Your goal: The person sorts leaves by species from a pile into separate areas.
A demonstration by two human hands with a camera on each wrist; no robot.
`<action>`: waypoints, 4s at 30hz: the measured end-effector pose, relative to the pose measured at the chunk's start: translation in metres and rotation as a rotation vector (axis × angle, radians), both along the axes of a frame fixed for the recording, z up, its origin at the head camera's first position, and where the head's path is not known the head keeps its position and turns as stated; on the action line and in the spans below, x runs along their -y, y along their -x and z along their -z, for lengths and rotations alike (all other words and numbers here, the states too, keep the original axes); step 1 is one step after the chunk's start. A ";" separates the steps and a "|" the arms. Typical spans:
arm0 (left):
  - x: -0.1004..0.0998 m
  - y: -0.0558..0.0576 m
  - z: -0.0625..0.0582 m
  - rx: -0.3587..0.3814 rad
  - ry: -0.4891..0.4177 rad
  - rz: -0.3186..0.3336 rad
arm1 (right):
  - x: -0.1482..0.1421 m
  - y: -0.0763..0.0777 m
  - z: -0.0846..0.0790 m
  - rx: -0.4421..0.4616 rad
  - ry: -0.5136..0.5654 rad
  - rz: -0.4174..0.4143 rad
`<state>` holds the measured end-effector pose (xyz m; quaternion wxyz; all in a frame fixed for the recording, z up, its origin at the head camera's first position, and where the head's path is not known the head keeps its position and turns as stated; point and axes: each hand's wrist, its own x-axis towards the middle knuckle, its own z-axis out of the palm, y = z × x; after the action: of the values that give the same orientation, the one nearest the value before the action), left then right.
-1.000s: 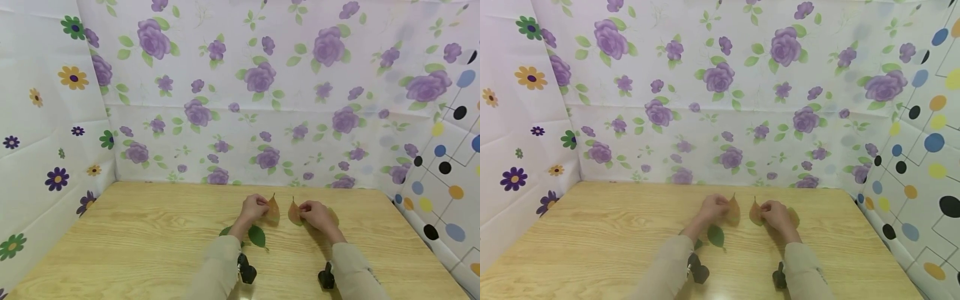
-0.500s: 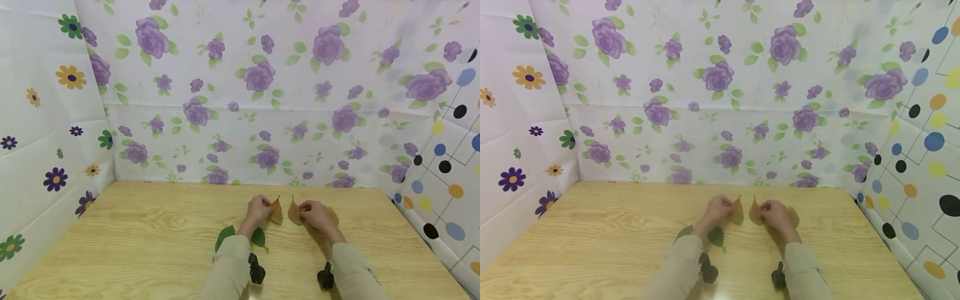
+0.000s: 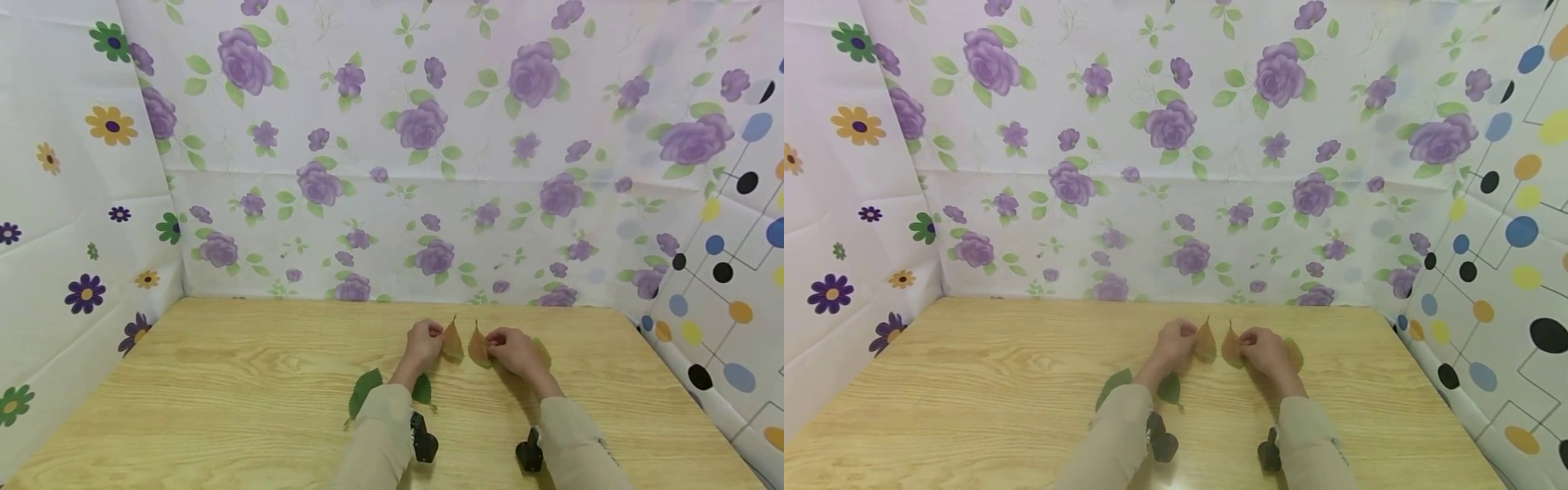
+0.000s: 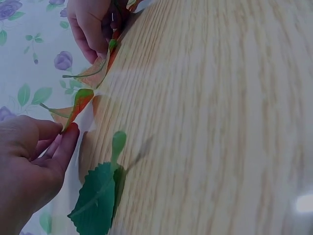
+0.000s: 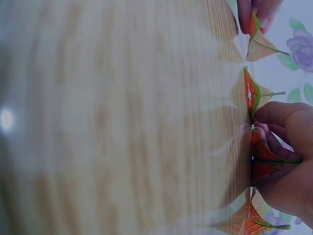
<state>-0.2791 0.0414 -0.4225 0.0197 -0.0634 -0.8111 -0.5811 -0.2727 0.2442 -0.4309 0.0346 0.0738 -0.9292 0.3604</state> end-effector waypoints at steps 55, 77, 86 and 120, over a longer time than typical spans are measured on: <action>0.024 -0.007 -0.022 0.020 0.248 0.291 | 0.004 0.003 -0.016 -0.076 0.002 -0.009; 0.087 -0.034 -0.017 -0.048 0.264 0.308 | 0.070 -0.032 -0.037 -0.186 -0.029 -0.311; 0.116 -0.044 -0.018 -0.091 0.315 0.321 | 0.100 -0.050 -0.028 -0.219 -0.152 -0.545; 0.154 -0.071 -0.011 -0.181 0.545 0.423 | 0.115 -0.071 -0.014 -0.133 -0.349 -0.680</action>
<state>-0.2077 -0.1122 -0.4116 -0.0468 -0.2839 -0.9003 -0.3266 -0.2016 0.1292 -0.4173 -0.0399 0.4055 -0.8949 0.1820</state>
